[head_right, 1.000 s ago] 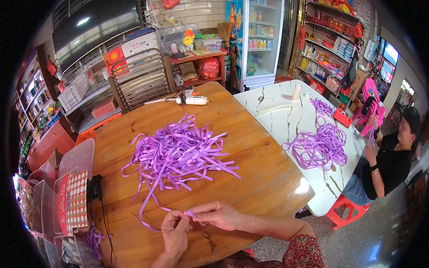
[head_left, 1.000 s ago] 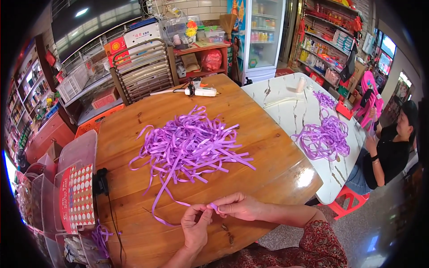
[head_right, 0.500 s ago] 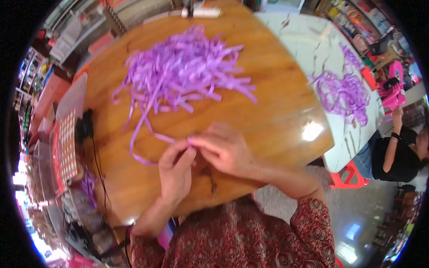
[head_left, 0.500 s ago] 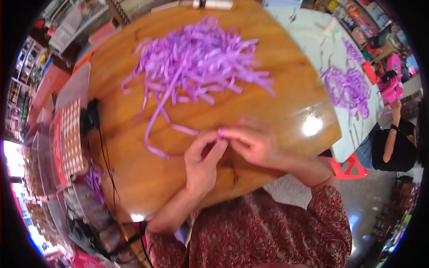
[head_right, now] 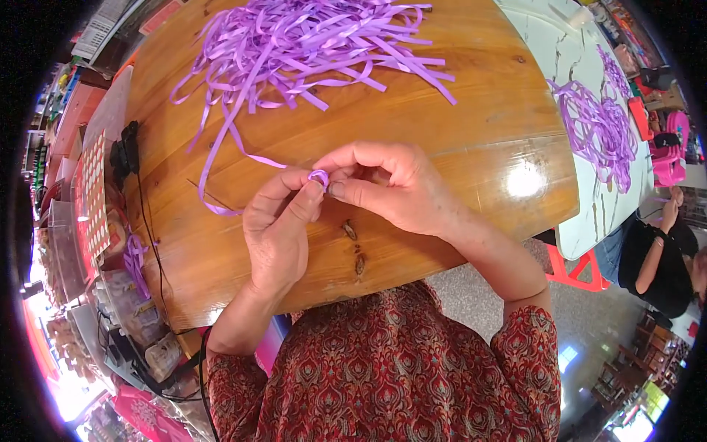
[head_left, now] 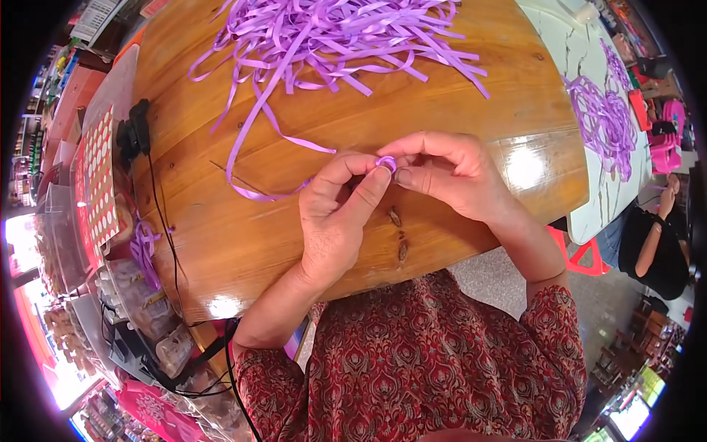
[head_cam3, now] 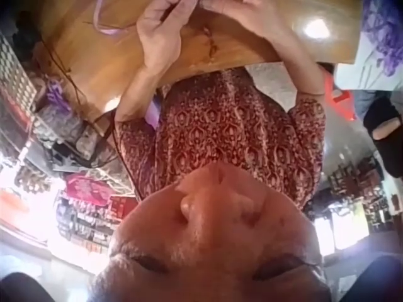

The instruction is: The person picks up a purple ribbon from a pile on a wooden table and ties it into a small knot. They repeat this process with several more ribbons, tying each one into a knot one at a time.

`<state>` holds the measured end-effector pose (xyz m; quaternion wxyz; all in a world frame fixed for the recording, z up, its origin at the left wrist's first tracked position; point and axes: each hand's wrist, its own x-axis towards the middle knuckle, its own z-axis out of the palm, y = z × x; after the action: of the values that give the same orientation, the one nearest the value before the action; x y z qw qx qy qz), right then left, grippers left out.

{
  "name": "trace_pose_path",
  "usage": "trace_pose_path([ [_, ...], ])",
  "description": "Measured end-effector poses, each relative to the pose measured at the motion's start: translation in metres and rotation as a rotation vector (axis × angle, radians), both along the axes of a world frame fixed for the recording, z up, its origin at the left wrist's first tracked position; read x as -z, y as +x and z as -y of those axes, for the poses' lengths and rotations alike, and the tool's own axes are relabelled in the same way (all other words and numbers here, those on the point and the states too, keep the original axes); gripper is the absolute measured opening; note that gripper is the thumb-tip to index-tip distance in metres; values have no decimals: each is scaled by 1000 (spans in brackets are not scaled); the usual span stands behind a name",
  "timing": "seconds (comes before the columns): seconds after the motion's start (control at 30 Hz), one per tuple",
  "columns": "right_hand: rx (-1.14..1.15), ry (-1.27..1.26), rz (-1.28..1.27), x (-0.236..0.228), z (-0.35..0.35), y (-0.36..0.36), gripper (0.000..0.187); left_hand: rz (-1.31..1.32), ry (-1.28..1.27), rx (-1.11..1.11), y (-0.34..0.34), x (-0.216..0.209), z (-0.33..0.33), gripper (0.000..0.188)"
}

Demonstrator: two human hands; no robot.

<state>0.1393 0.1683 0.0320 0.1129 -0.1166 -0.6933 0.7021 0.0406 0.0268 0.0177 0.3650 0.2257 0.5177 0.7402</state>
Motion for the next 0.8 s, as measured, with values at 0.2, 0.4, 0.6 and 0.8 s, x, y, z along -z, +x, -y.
trace_pose_path([
  [0.2, 92, 903, -339, 8, -1, -6, 27, -36, -155, 6, -8, -2, -1, 6],
  [0.4, 65, 1252, -505, 13, -12, -8, 34, -132, -266, 0, -11, 6, -4, 6],
  [0.6, -31, 1331, -675, 14, -21, -14, 32, -81, -317, 63, -14, 0, -3, 6],
  [0.8, -26, 1210, -665, 12, -29, -20, 30, -10, -308, 123, -21, 2, -2, 7],
])
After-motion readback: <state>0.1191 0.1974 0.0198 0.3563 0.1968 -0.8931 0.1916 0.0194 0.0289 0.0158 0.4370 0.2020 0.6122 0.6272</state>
